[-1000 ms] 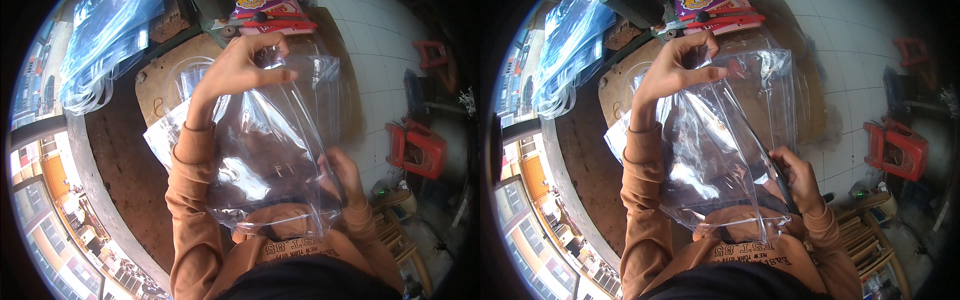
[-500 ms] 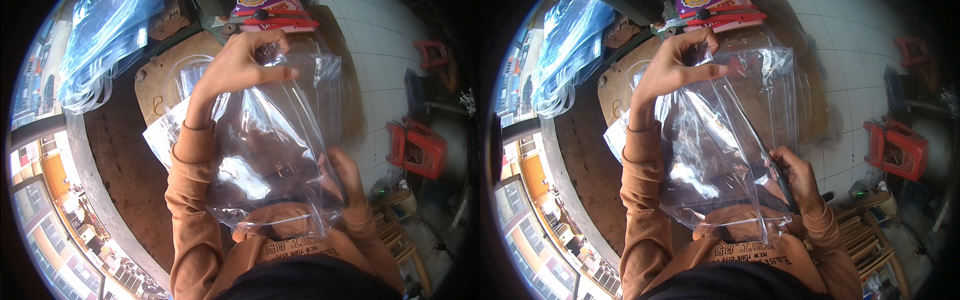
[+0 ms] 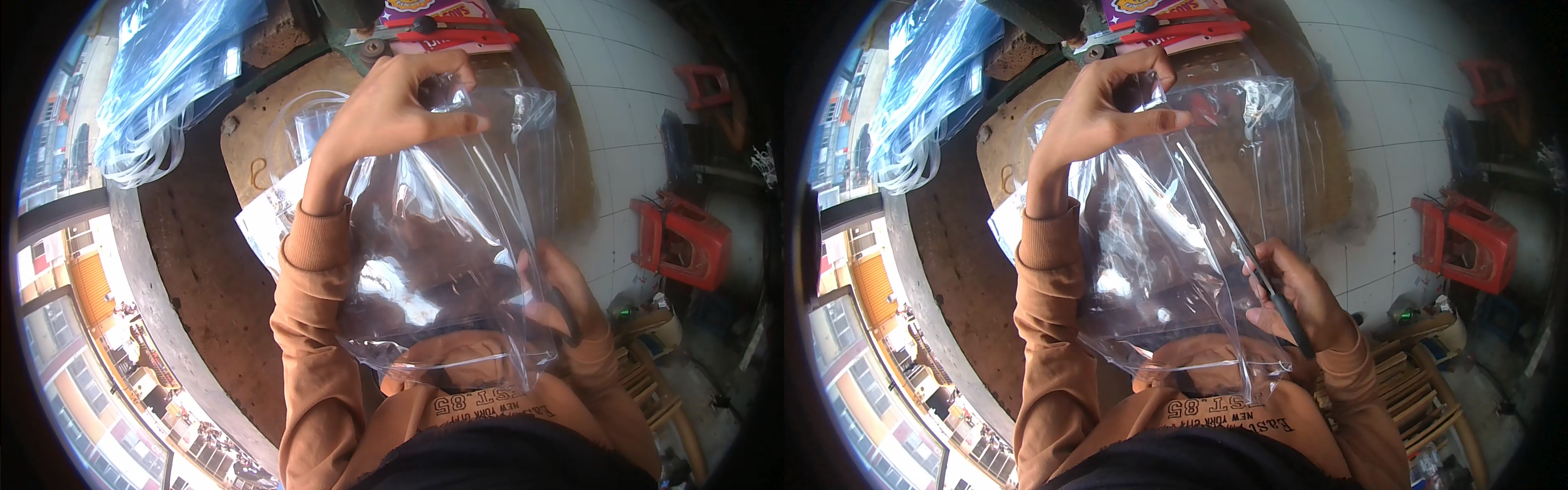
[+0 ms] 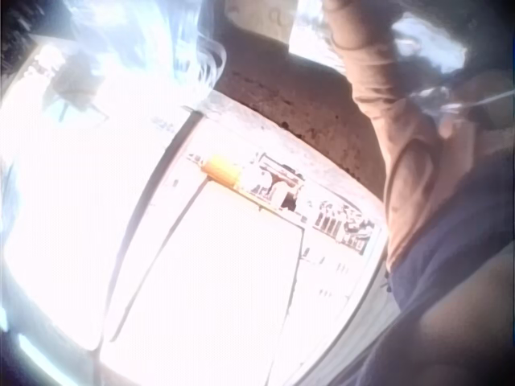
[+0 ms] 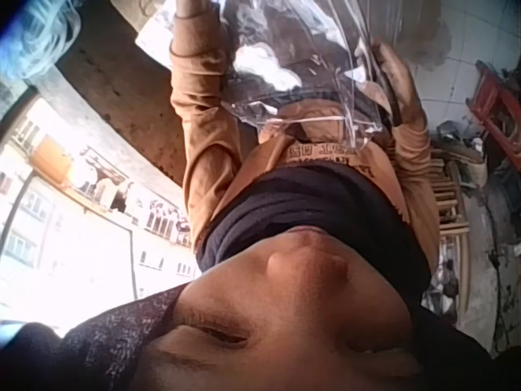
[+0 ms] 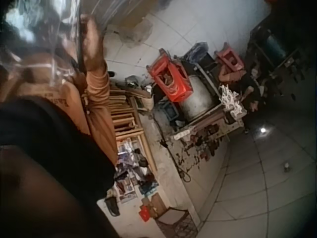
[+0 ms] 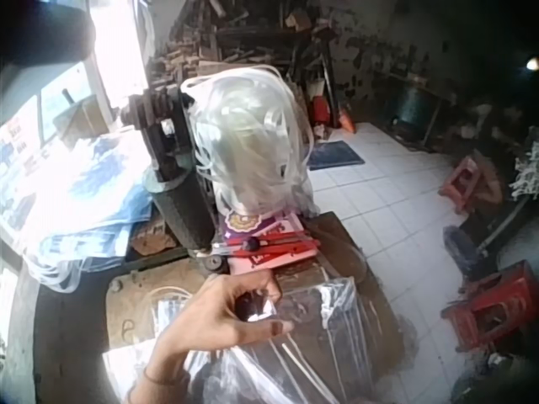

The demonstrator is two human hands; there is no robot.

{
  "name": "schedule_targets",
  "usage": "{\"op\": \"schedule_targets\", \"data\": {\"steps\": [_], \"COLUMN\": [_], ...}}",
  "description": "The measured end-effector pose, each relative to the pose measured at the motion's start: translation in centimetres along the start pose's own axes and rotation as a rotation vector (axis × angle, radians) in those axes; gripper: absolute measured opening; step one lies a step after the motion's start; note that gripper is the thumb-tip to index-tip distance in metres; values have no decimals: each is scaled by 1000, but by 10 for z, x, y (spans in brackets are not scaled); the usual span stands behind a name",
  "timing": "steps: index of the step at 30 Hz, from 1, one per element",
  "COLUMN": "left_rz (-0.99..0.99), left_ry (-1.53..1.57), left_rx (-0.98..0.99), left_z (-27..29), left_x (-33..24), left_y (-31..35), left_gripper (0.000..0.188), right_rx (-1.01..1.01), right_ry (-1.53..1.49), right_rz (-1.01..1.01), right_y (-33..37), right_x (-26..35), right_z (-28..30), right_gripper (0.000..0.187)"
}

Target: The person trims the edges of a clear plastic sheet using scissors, moving the scissors along the border to remove excess material.

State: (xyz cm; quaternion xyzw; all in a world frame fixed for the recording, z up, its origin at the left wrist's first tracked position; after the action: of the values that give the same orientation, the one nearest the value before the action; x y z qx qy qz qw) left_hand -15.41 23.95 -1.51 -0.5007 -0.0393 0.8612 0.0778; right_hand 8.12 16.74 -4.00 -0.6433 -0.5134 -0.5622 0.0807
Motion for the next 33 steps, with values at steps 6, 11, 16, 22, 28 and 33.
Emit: {"op": "schedule_targets", "data": {"steps": [6, 11, 16, 22, 28, 33], "left_rz": [0, -15, 11, 21, 17, 16], "left_ry": [-31, -9, -23, -16, -23, -7], "left_rx": [-19, -32, -15, -7, -4, -7], "left_z": [1, 1, 2, 2, 3, 3], "left_x": [-2, 0, 0, 2, 2, 2], "left_y": [0, 0, 0, 0, 0, 1], "left_gripper": [29, 29, 28, 28, 27, 27], "right_rx": [-42, -94, -89, -145, -154, -114], "right_ry": [30, -154, 47, 33, 122, 42], "right_rz": [-15, -32, 96, 125, 95, 118], "right_y": [-2, -2, -2, -1, 0, -4], "right_x": [-10, -25, -13, -12, -11, -9], "right_z": [2, 7, 6, 4, 9, 8], "right_gripper": [41, 41, 41, 40, 43, 46]}}
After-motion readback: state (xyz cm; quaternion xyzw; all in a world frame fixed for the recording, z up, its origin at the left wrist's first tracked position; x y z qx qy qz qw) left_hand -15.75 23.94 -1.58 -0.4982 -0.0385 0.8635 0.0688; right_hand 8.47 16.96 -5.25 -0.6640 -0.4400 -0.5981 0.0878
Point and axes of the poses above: each hand's wrist, its own y-axis away from the middle knuckle, its own z-axis out of the back of the hand, x = y × z, the point moved 6 cm from there along -y, towards the middle knuckle, and after that the axes turned 2 degrees about -y, right-handed, at the moved point
